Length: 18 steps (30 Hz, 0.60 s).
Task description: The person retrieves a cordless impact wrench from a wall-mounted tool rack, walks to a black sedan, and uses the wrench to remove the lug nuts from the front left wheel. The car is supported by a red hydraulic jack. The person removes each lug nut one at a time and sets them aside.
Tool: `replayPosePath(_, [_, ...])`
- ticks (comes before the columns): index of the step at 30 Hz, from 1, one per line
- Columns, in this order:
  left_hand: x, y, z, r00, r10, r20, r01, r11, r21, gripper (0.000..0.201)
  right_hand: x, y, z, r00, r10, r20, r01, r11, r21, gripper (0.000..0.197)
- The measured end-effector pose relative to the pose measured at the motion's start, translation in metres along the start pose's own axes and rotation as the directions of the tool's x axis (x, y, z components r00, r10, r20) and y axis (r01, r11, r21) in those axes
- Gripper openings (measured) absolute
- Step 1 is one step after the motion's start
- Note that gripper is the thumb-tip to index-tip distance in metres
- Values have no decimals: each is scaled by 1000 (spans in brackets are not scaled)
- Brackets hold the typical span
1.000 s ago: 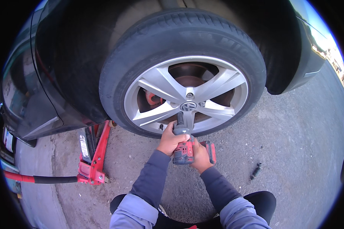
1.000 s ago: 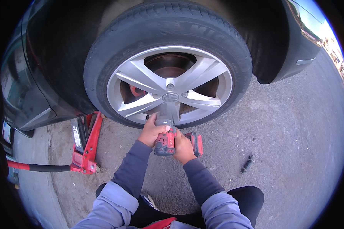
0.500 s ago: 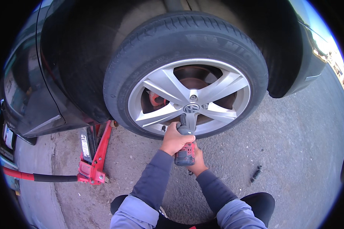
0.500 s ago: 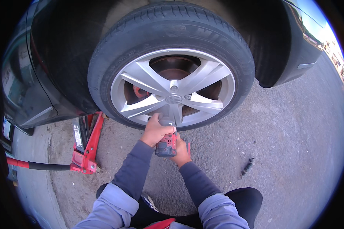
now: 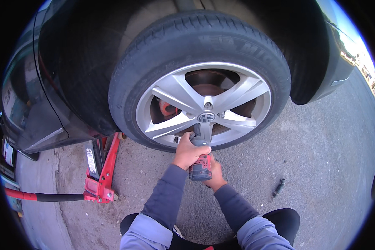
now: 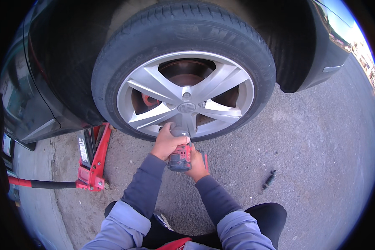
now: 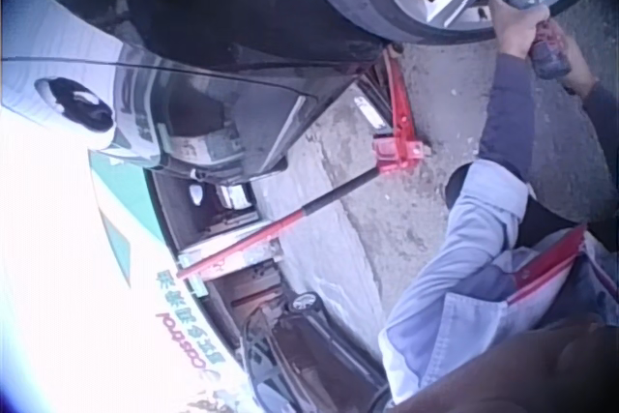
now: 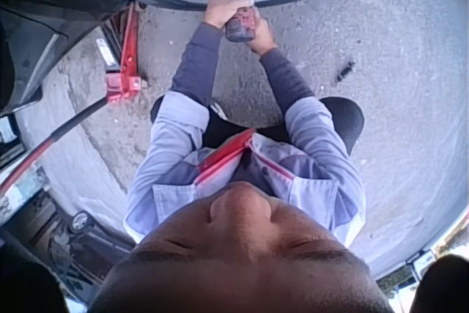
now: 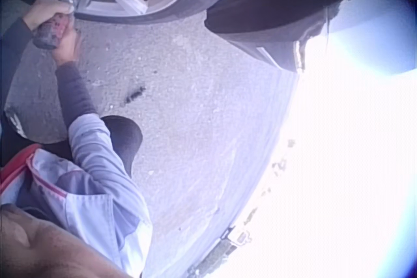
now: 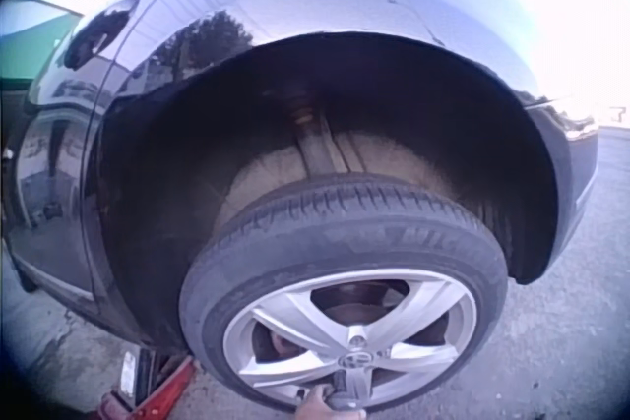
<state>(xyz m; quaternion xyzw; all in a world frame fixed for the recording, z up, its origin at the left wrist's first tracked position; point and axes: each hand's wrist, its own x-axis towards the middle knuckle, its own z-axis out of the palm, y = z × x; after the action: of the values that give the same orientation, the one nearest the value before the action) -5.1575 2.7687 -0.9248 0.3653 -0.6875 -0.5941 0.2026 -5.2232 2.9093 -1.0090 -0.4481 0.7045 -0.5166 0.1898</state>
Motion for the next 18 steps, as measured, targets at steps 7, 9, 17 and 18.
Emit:
replayPosePath(7, [-6,-13,-2,986,-8,164,93,851,-517,80,6,3,-28,995,29,93,-6,971,-239,72])
replayPosePath(9, [-6,-16,-2,983,-6,181,107,827,-552,80,7,2,-29,997,2,78,20,960,-279,73])
replayPosePath(17, [-3,-22,-4,975,9,220,132,775,-618,78,8,-7,-32,996,-4,92,30,957,-289,74])
replayPosePath(18, [-3,-22,-5,977,21,210,117,776,-620,78,8,-7,-34,996,-47,70,65,960,-273,74])
